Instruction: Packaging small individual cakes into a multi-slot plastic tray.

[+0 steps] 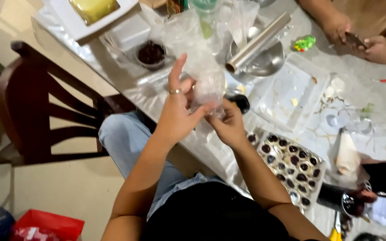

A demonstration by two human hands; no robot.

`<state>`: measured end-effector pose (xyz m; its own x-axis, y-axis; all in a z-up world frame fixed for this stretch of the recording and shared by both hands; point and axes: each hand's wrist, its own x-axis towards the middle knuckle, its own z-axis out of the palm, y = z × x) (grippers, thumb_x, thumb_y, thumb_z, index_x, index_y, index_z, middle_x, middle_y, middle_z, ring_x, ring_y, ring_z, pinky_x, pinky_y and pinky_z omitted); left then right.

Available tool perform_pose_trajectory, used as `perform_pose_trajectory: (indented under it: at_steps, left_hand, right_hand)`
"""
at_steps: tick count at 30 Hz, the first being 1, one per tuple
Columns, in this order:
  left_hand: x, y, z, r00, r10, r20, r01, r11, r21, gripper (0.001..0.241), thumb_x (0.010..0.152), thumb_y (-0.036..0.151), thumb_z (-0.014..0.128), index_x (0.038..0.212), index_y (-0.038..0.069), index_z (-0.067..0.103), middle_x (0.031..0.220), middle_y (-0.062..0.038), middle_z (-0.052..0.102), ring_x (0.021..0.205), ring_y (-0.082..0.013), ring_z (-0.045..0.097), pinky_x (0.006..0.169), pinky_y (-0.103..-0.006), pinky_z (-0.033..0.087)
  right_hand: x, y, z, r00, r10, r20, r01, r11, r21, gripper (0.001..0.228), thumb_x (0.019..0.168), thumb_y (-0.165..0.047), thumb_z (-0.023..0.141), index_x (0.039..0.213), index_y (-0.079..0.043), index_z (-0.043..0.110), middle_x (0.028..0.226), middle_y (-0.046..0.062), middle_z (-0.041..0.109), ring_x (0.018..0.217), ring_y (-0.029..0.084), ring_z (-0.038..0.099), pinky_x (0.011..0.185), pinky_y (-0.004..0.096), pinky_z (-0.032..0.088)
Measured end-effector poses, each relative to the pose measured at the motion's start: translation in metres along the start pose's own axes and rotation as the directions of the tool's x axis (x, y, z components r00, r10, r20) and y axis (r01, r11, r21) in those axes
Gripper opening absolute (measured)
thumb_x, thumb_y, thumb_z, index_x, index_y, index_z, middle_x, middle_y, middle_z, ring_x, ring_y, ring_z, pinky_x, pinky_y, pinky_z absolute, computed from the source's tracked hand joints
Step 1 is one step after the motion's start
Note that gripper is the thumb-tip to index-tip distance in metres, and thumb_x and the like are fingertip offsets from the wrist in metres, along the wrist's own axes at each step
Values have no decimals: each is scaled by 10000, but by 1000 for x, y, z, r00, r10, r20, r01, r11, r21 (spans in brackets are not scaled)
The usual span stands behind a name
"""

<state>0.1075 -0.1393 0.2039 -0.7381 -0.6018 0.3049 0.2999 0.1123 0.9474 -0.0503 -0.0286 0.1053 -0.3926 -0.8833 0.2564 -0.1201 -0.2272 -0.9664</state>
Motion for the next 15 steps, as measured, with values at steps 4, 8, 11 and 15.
perform_pose_trajectory:
  at_steps: [4,8,11,15]
  left_hand:
    - [-39,-18,25,978,204,-50,-190,961,202,971,914,-52,743,1626,100,100,1469,-191,503,1259,-251,655,1030,-372,553]
    - [-70,-12,41,970,242,-5,-213,863,458,869,883,-4,755,1607,41,276,1542,-264,514,1379,-397,584,1111,-435,493]
    - [-87,-12,45,965,262,31,-229,769,597,698,860,128,802,1452,27,447,1347,-236,583,1214,-429,614,1030,-435,510]
    - [-104,22,48,975,217,46,-199,768,608,674,766,205,845,1324,-6,532,1158,-240,570,1048,-424,605,917,-442,513]
  right_hand:
    - [-37,-4,-12,988,38,150,-89,933,349,604,925,-284,737,1432,-38,519,1334,48,631,1235,134,592,1070,306,473]
    - [-58,23,-15,982,135,130,-184,840,511,676,1011,-472,636,1494,-18,502,1402,82,622,1282,171,595,1111,338,474]
    - [-75,24,-14,995,89,40,-98,931,352,552,1047,-371,631,1469,-40,503,1365,50,629,1235,141,596,1072,320,485]
    - [-89,2,-14,998,20,62,-36,962,270,404,1045,-239,637,1382,-36,547,1260,21,651,1138,103,605,991,279,493]
